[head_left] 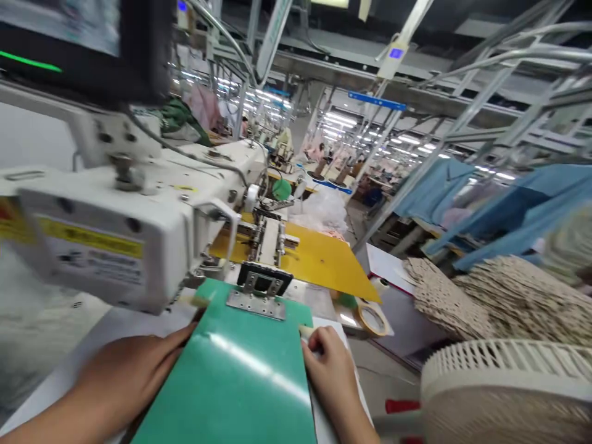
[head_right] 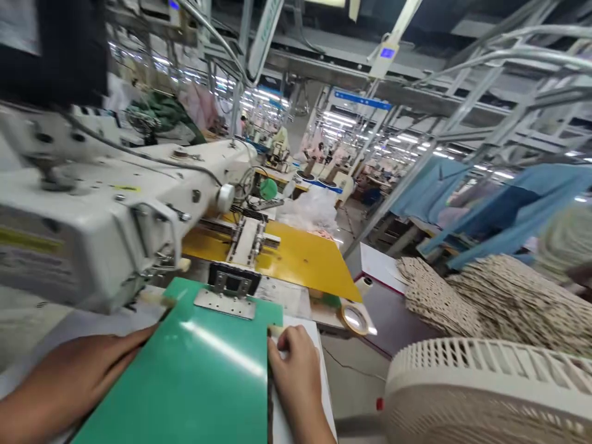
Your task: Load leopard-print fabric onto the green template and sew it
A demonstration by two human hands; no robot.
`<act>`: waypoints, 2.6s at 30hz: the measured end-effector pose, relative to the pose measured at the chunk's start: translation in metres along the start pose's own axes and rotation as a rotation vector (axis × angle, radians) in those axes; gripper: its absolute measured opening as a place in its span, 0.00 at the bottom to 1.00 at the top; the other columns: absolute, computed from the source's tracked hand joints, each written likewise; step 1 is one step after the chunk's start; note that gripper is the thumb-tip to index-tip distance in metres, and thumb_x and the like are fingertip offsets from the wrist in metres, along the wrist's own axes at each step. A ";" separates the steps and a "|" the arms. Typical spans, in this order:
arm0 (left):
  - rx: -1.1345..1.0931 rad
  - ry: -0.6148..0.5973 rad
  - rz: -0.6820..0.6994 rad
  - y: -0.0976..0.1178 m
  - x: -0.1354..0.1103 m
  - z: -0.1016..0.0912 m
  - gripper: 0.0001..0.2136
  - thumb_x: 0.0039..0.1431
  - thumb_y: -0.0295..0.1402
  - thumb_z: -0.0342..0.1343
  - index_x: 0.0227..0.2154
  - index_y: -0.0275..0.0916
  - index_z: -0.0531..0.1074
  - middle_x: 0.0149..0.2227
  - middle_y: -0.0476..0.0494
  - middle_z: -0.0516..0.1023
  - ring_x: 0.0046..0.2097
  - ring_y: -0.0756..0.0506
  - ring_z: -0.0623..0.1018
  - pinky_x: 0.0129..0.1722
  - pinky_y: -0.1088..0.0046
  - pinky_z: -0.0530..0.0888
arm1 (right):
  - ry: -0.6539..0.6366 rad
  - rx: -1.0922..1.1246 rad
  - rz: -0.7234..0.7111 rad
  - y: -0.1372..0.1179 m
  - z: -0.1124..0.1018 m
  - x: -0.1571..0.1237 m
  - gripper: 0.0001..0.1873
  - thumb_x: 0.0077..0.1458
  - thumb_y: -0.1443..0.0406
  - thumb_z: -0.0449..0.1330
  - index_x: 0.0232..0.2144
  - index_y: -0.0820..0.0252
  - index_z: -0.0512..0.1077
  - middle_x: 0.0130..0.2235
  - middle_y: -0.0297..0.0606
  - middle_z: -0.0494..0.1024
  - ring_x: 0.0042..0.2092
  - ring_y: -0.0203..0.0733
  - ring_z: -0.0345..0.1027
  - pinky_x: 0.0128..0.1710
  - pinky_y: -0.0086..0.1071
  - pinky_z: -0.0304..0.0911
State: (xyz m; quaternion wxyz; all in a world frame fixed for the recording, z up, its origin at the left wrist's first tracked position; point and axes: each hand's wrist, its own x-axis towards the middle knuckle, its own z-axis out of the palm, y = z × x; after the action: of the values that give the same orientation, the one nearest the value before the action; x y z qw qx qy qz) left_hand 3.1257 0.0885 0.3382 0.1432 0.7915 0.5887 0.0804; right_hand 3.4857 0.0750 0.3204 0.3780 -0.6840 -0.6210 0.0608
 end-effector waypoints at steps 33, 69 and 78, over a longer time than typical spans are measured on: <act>-0.123 0.340 0.389 -0.035 -0.149 0.044 0.19 0.69 0.39 0.47 0.59 0.71 0.65 0.57 0.60 0.74 0.57 0.45 0.73 0.57 0.66 0.70 | -0.043 0.029 -0.201 -0.027 -0.060 -0.193 0.14 0.64 0.64 0.53 0.46 0.54 0.77 0.41 0.41 0.75 0.44 0.46 0.70 0.44 0.39 0.66; 0.095 0.738 0.607 -0.021 -0.151 0.044 0.08 0.66 0.31 0.50 0.44 0.39 0.71 0.44 0.40 0.73 0.44 0.43 0.74 0.47 0.62 0.70 | 0.203 0.078 -0.328 -0.019 -0.059 -0.197 0.08 0.68 0.67 0.54 0.46 0.55 0.71 0.42 0.37 0.73 0.45 0.38 0.68 0.43 0.29 0.66; 0.113 0.758 0.640 -0.018 -0.152 0.041 0.08 0.66 0.28 0.51 0.44 0.36 0.72 0.44 0.39 0.72 0.44 0.44 0.75 0.47 0.63 0.70 | 0.229 0.065 -0.347 -0.022 -0.059 -0.197 0.07 0.68 0.67 0.54 0.44 0.56 0.72 0.40 0.35 0.74 0.42 0.37 0.69 0.42 0.28 0.66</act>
State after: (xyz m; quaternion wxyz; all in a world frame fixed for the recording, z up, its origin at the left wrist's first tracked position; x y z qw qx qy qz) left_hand 3.0766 -0.0569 0.3003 -0.1558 0.8541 0.3302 0.3705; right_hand 3.4568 -0.1288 0.2988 0.4729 -0.5565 -0.6802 -0.0632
